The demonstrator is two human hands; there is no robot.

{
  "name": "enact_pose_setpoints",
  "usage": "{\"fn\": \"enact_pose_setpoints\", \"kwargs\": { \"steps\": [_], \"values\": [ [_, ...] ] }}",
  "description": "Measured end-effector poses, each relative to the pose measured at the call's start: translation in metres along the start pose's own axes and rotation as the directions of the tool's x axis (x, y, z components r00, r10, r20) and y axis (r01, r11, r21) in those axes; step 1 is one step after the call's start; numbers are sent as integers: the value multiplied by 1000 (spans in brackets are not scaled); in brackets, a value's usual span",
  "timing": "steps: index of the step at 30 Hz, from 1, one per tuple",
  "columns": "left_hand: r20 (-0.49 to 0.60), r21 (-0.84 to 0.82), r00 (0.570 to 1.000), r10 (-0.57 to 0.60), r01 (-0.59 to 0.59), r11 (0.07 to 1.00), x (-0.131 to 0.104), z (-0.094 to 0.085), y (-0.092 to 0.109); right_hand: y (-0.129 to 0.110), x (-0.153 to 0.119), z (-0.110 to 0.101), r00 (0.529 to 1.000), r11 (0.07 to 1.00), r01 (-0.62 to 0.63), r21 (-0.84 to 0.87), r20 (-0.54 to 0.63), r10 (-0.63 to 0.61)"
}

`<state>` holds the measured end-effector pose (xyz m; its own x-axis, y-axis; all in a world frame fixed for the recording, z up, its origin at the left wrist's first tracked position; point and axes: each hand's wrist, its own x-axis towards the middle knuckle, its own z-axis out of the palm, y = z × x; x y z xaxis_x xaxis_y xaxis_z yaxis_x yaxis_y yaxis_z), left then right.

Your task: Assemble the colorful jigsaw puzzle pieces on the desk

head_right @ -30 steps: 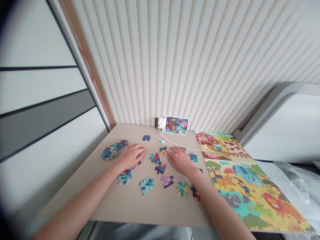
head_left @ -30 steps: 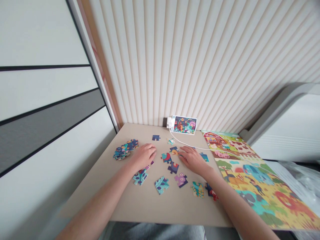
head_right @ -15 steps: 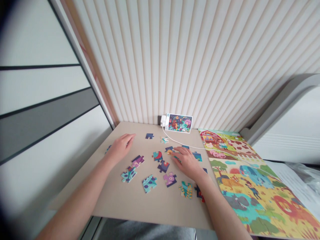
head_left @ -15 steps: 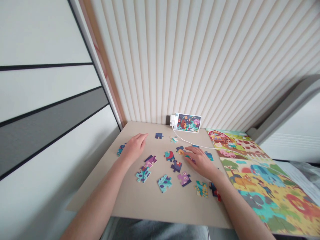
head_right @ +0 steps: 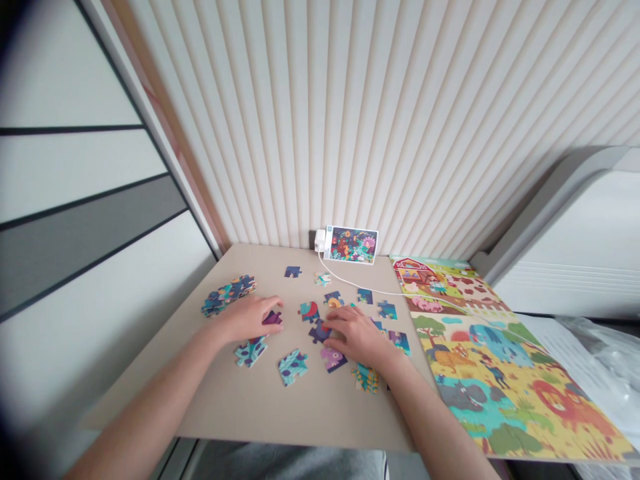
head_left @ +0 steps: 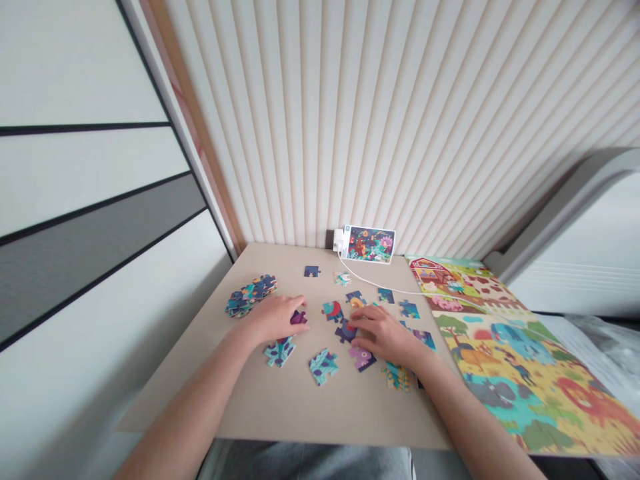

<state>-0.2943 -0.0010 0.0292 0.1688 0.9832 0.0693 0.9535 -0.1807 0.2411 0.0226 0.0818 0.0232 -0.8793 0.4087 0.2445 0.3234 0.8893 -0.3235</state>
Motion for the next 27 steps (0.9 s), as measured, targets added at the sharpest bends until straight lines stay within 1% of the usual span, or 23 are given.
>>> {"fn": "enact_pose_setpoints", "kwargs": {
  "steps": [4,8,13,15,17,19,21,22,24,27],
  "values": [
    [3,22,1000,-2,2,1000,2,6,1,-5,2,3,1000,1000,-12,-4,-25,12],
    [-27,61,999,-28,30,998,6,13,6,-12,4,0,1000,1000,10,-4,-25,-10],
    [-47,72,997,-64,67,995,10,20,12,-10,3,2,999,1000,25,-2,-25,-25],
    [-78,59,995,-55,60,996,11,20,15,-9,3,5,999,999,32,5,-33,-32],
    [-133,28,991,6,-2,1000,12,20,20,-8,3,6,998,999,52,14,-42,-51],
    [-184,-2,976,116,-118,993,12,19,26,-8,3,6,995,996,81,22,-55,-80],
    [-204,-11,952,226,-233,972,12,19,31,-6,3,3,994,996,88,19,-71,-87],
    [-206,-12,941,269,-278,961,12,19,33,-4,2,1,994,997,72,10,-88,-71],
    [-205,-18,923,325,-336,942,12,20,37,3,0,-3,991,1000,-9,-20,-135,7],
    [-186,-27,915,357,-368,929,11,20,40,20,-7,-12,970,984,-165,-67,-193,149]
  ]
}}
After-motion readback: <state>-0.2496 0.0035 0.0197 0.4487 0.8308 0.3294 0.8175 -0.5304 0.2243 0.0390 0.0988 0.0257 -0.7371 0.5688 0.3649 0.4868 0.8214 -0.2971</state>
